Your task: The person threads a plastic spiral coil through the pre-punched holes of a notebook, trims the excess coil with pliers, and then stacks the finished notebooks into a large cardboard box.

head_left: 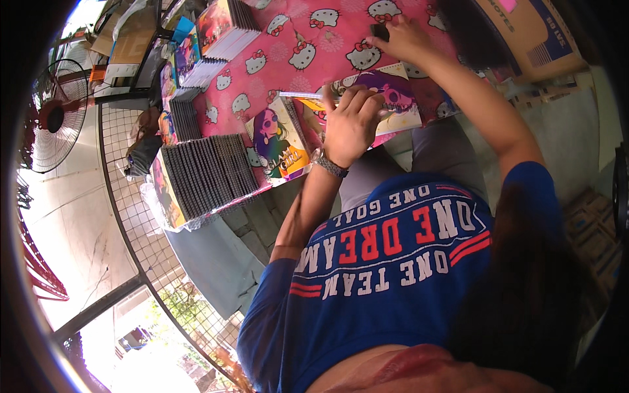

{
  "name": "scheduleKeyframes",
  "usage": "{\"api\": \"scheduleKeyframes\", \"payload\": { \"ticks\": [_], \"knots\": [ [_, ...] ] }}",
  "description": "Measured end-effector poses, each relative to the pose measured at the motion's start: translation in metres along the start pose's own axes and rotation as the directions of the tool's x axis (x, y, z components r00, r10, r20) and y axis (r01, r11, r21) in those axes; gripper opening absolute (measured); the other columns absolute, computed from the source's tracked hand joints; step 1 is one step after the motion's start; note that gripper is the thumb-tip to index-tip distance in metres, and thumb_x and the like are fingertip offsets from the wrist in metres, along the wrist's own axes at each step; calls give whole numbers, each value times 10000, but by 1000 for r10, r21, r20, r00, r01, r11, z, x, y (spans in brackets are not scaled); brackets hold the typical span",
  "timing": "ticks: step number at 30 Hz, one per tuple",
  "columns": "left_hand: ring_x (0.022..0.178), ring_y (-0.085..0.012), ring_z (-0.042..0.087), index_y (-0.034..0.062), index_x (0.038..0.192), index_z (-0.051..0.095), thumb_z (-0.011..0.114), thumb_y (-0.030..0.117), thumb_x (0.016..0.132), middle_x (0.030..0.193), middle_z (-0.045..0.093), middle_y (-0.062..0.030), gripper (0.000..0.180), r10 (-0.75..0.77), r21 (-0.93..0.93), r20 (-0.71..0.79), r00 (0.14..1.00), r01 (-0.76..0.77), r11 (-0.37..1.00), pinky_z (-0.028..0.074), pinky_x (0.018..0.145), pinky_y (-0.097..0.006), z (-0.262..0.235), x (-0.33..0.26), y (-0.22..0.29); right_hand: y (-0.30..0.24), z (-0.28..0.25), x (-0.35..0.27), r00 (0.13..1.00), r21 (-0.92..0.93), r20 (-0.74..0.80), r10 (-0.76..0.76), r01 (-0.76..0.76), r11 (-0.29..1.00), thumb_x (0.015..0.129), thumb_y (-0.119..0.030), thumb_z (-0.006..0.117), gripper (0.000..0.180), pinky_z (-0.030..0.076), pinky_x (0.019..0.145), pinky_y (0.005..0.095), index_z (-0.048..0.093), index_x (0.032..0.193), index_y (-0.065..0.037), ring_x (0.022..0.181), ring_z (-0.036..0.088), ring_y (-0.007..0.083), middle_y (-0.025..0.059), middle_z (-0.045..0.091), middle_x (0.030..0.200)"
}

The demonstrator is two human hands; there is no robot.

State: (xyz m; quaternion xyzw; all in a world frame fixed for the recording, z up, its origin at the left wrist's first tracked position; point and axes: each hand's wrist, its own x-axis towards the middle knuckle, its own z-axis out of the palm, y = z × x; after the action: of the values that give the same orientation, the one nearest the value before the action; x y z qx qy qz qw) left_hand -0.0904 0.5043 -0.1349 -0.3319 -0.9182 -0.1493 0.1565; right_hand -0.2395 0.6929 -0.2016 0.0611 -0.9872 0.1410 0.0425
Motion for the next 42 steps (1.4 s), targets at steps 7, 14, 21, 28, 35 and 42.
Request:
{"api": "scheduleKeyframes", "payload": {
  "ticks": [7, 14, 21, 28, 35, 42],
  "knots": [
    [1294, -351, 401, 161, 1044, 600, 800, 399, 738, 1220, 543, -46, 436, -291, 10, -136, 947, 295, 955, 96, 997, -796, 6, -19, -7, 10, -24, 3, 787, 844, 268, -555, 86, 529, 848, -471, 653, 541, 472, 974, 424, 615, 1216, -77, 1161, 539, 307, 140, 565, 1243],
    [1154, -284, 476, 178, 976, 663, 814, 379, 715, 1039, 556, -5, 362, -198, -88, -74, 977, 191, 978, 93, 1021, -778, 7, -5, -3, 25, -83, -65, 591, 939, 345, -729, -221, 265, 625, -256, 639, 573, 429, 954, 347, 661, 1148, -24, 1064, 548, 208, 83, 604, 1078],
    [1140, -280, 504, 176, 1068, 637, 829, 395, 685, 1048, 580, -7, 481, -209, -103, -72, 975, 201, 974, 113, 1016, -790, 2, -1, 4, 23, -90, -73, 564, 950, 110, -818, -303, -82, 611, -246, 678, 604, 428, 977, 353, 639, 1169, -19, 1097, 549, 221, 97, 570, 1136],
    [1141, -295, 509, 130, 1090, 589, 849, 378, 667, 1066, 590, -28, 555, -233, -134, -86, 969, 221, 966, 124, 1031, -755, 1, -2, 4, 18, -84, -71, 629, 963, 208, -749, 2, 269, 584, -346, 710, 665, 417, 993, 356, 636, 1163, -28, 1108, 557, 227, 90, 576, 1167],
    [1128, -309, 507, 94, 1089, 563, 878, 334, 644, 1086, 591, -56, 596, -216, -106, -58, 975, 209, 972, 159, 1057, -695, -1, -3, 5, 12, -83, -74, 628, 944, 275, -728, -318, 82, 562, -282, 642, 622, 394, 981, 338, 649, 1132, -34, 1103, 535, 223, 89, 574, 1119],
    [1129, -303, 504, 113, 999, 625, 870, 356, 651, 1091, 587, -61, 490, -242, -85, 2, 970, 242, 967, 189, 1045, -679, -2, -5, 3, 14, -81, -68, 595, 950, 182, -783, -313, -16, 577, -328, 691, 664, 399, 986, 346, 625, 1173, -44, 1123, 539, 225, 89, 564, 1132]
  ]
}}
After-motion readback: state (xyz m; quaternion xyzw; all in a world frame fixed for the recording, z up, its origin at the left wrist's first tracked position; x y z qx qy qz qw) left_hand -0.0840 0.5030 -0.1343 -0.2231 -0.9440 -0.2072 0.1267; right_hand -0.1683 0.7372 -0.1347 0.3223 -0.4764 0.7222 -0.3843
